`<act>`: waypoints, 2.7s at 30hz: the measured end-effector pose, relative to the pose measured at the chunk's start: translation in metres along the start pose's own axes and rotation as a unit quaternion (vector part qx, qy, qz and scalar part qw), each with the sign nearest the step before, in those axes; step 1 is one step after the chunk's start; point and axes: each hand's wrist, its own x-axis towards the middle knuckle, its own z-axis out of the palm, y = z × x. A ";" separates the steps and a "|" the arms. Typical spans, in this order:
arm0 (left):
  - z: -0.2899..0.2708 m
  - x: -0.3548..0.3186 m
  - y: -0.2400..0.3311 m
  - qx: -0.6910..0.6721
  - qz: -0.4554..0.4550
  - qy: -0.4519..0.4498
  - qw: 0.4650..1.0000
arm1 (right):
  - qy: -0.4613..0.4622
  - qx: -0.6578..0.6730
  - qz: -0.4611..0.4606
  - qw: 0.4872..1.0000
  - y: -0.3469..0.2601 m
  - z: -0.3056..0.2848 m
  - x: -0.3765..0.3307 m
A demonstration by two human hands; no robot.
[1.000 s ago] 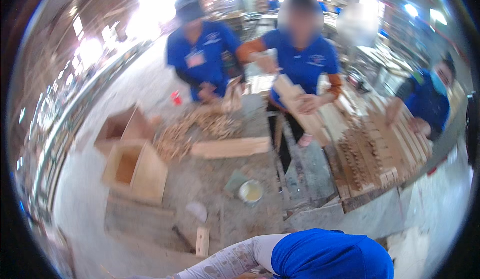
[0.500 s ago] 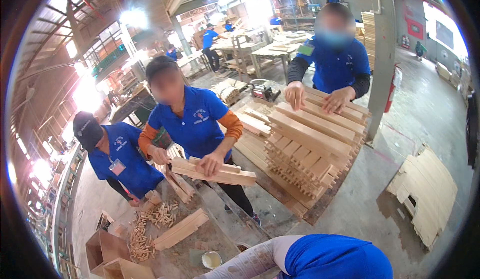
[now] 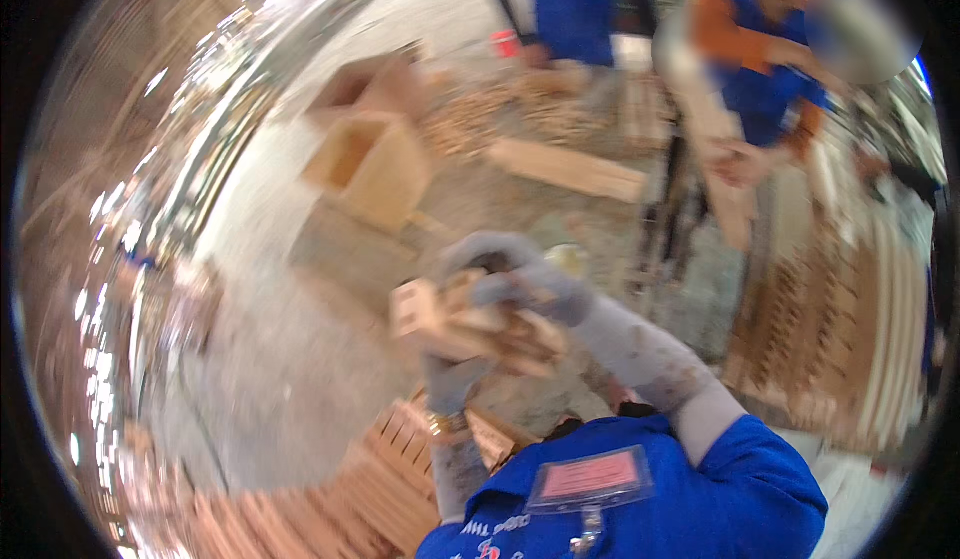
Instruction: The person applies glue to the holes of small wooden blocks using a brush and a small container. They repeatedly pick up blocks from a stack, apply the adhesive, and place them back down. Other workers are visible in the background handling similar wooden components.
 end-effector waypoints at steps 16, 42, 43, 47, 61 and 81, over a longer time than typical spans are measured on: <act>0.060 -0.003 0.090 0.188 0.113 0.044 0.975 | 0.040 -0.208 -0.127 0.969 0.002 0.023 -0.046; 0.070 0.024 0.088 0.248 0.092 0.115 0.957 | 0.184 -0.533 0.129 0.816 0.068 -0.159 -0.094; 0.069 0.025 0.085 0.259 0.088 0.115 0.955 | 0.188 -0.540 0.138 0.809 0.071 -0.158 -0.092; 0.065 0.027 0.079 0.299 0.105 0.102 0.943 | 0.136 -0.613 0.099 0.772 0.087 -0.152 -0.077; 0.048 0.052 0.058 0.191 0.095 0.139 0.967 | 0.376 -0.215 0.067 0.899 0.058 -0.129 -0.094; 0.088 0.058 0.091 0.163 0.141 -0.025 0.976 | 0.144 -0.502 -0.218 0.824 -0.131 0.030 -0.005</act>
